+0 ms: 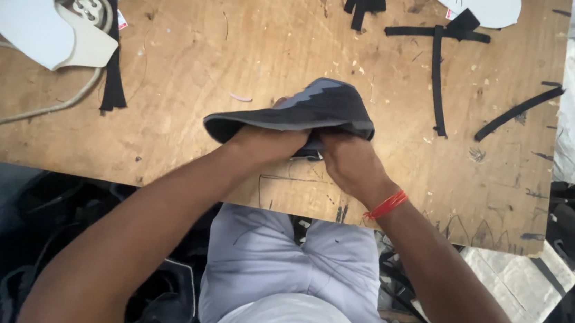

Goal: The person repeatedly inserts a white foam insole into a black shoe upper and presses the edges to secure it. They handle multiple shoe uppers one at a time, placing each finished unit on a pile on the table. The person also briefly handles a black strap-like component.

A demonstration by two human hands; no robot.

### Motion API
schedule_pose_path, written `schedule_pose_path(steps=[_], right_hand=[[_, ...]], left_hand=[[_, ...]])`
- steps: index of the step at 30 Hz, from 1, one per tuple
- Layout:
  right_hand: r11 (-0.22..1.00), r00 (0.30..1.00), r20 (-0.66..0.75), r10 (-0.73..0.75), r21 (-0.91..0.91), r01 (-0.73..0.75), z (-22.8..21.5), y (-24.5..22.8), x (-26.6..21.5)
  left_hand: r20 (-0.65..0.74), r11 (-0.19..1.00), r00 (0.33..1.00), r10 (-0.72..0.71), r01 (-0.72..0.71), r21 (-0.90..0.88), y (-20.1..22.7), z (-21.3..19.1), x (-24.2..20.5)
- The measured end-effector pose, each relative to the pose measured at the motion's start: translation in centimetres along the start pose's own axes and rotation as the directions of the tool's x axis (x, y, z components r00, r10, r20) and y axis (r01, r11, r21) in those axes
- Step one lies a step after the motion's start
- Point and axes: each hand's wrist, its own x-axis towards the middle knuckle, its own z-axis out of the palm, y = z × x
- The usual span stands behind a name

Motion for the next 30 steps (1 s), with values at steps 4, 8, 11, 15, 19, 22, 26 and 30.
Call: schedule_pose_path(steps=[4, 8, 11, 15, 19, 22, 26, 30], right_hand=[[0.918, 0.953, -0.059, -0.297, -0.292, 0.268, 2.3, 1.2, -1.5], [0.922, 0.974, 0.195, -0.117, -0.342, 0.18, 1.8, 0.5, -1.9], [0.899, 0.971, 0.07, -0.229, -0.367, 0.239, 0.3, -1.2, -2.3], [0.932, 0.971, 0.094, -0.219, -0.274, 0.237, 1.0, -1.5, -3.4], [0.916, 0.951, 0.024, -0.309, -0.262, 0.304, 2.3, -0.9, -3.8], [0.935, 0.967, 0.106, -0.232, -0.25, 0.252, 1.4, -1.9, -3.6], [0.952, 0.959, 0.047, -0.279, -0.116, 0.283, 0.2, -2.5, -2.6], [0.987, 0.997, 0.07, 0.04, -0.161, -0.029, 3.5, -1.3, -1.1]], left_hand=[[-0.089, 0.955, 0.951, 0.296, -0.294, 0.032, -3.7, 3.5, -1.2], [-0.096, 0.925, 0.929, 0.358, -0.338, 0.173, -7.3, 7.5, -2.8], [-0.06, 0.866, 0.89, 0.452, -0.422, 0.268, -6.2, 6.5, -4.6], [-0.029, 0.722, 0.893, 0.45, -0.344, 0.6, -6.6, 6.7, -5.6], [-0.036, 0.777, 0.907, 0.419, -0.338, 0.531, -7.0, 6.8, -5.1], [-0.048, 0.992, 0.992, 0.117, -0.115, 0.044, -2.5, 2.8, -5.2], [-0.072, 0.899, 0.956, 0.283, -0.238, 0.367, -3.6, 5.0, -5.6], [-0.095, 0.54, 0.798, 0.595, -0.31, 0.782, -2.8, 6.2, -7.2]])
